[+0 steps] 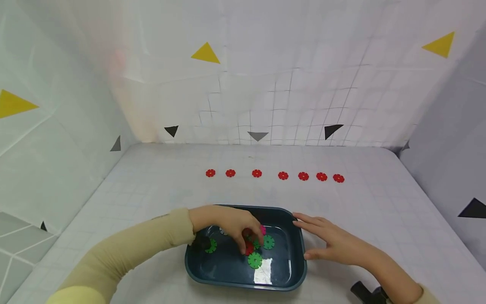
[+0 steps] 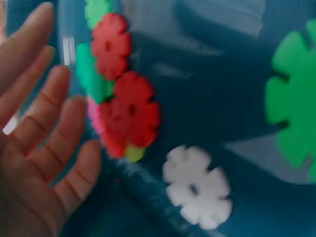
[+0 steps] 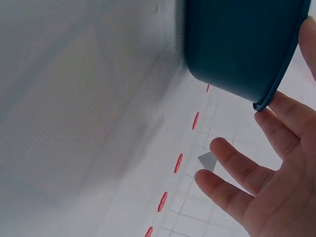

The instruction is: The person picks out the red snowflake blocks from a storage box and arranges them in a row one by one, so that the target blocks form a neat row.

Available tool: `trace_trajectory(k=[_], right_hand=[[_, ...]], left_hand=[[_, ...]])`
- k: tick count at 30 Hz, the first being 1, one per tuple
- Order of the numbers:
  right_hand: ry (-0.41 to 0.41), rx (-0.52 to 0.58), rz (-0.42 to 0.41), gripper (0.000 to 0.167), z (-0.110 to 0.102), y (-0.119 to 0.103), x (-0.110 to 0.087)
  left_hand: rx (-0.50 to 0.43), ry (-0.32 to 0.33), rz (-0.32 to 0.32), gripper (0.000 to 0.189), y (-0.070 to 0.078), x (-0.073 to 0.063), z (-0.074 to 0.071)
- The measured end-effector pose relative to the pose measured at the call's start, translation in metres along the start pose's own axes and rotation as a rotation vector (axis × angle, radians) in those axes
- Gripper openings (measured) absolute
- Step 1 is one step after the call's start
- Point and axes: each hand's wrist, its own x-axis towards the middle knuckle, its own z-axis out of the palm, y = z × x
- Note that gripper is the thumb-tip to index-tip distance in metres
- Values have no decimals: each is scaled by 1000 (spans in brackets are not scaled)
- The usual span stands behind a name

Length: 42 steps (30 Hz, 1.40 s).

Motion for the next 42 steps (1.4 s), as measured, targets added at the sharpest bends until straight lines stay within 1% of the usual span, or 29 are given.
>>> trace_trajectory(k=[2,4,10,14,19,22,28,32,36,40,42], right_hand=[[-1,3,-1,72,0,0,0],[-1,7,-2,72,0,0,1],[4,10,-11,71,-1,-2,2],[3,19,-16,71,-1,-2,3],[-1,29,-14,71,-1,-2,3],[-4,35,-9,71,-1,-1,3],[-4,39,-8,72,-1,0,2],[-7,50,-11,72,-1,0,2],[-17,70,-9,71,0,1,2],[-28,78,6,71,0,1,1],[-32,78,13,71,0,1,1]], left_hand=[[18,-36,-28,39,-2,3,3],[39,-56,-43,37,-3,4,6],[92,-62,-70,34,-7,7,12],[123,-54,-68,33,-7,8,14],[111,-47,-57,35,-8,10,16],[109,-34,-43,33,-10,10,16],[137,-2,-15,30,-13,10,16],[144,-2,-2,28,-15,11,16],[133,-5,9,27,-15,12,17],[148,-9,1,26,-14,12,16],[155,-12,-14,26,-13,12,16]])
